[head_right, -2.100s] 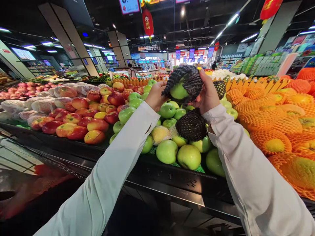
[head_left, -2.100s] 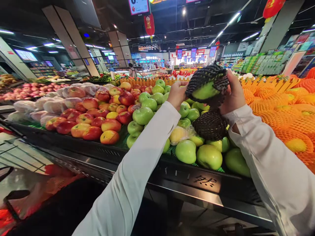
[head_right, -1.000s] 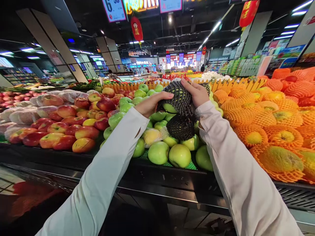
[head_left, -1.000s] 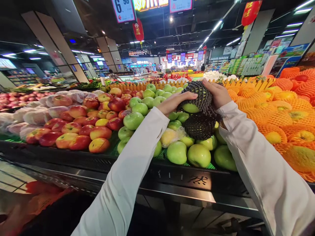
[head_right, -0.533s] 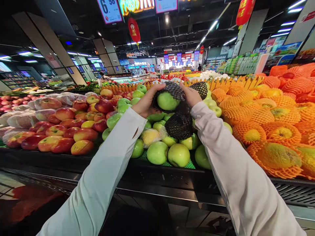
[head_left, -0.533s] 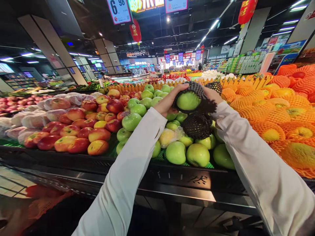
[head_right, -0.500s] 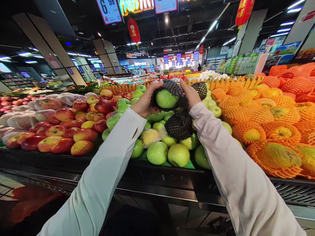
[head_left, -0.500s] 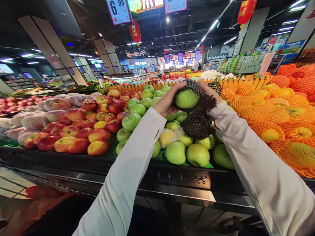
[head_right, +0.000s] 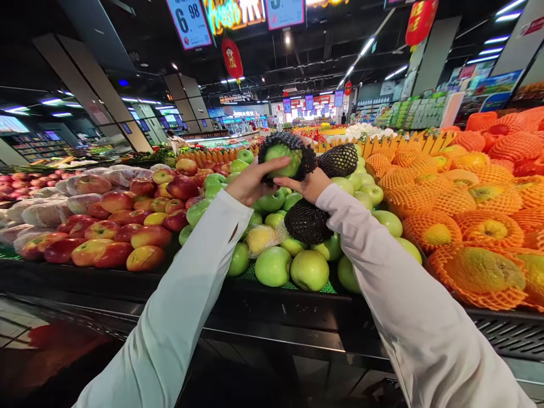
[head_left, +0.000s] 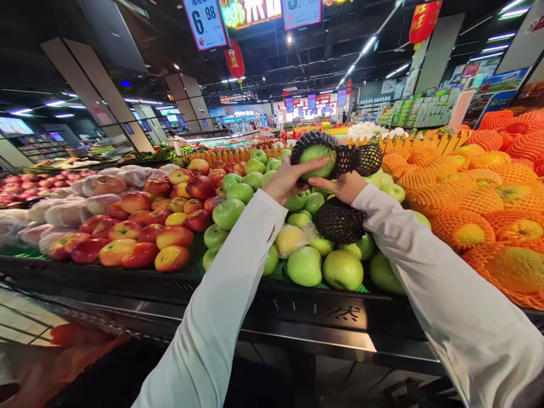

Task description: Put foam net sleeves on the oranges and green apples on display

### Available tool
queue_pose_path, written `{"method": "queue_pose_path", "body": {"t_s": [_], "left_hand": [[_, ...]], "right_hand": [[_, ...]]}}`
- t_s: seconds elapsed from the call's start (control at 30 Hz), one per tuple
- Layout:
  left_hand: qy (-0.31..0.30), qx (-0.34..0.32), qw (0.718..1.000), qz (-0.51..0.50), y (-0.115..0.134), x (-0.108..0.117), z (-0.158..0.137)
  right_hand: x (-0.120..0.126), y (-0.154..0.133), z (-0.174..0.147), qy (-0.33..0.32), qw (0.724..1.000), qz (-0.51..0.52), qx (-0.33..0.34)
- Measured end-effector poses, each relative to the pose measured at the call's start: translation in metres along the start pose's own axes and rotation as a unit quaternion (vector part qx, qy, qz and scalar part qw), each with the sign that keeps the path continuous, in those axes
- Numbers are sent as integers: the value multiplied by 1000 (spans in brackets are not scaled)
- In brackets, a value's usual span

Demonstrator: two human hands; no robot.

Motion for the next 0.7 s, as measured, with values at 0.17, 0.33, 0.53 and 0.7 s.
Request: {"method": "queue_pose_path", "body": {"t_s": [0.17,0.33,0.53,0.7], "left_hand": [[154,-52,986,45,9,38,5],[294,-74,934,189,18,79,0],[206,-38,876,435,17,53,3],[92,-35,853,513,7,25,12]], "right_hand": [[-1,2,-3,-8,1000,10,7],[4,-3,-4,-1,1000,3,22],[23,17,-2,92,996,12,-11],[48,53,-6,200,976,25,-82]]}}
Point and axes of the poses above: each hand's wrist, its own z-axis towards the middle knuckle, its own x-axis out of the back of the hand, y = z × x, the point moved 9 cm from there along z, towards the middle knuckle, and after that the axes turned 6 degrees about z, right-handed, at the moved point
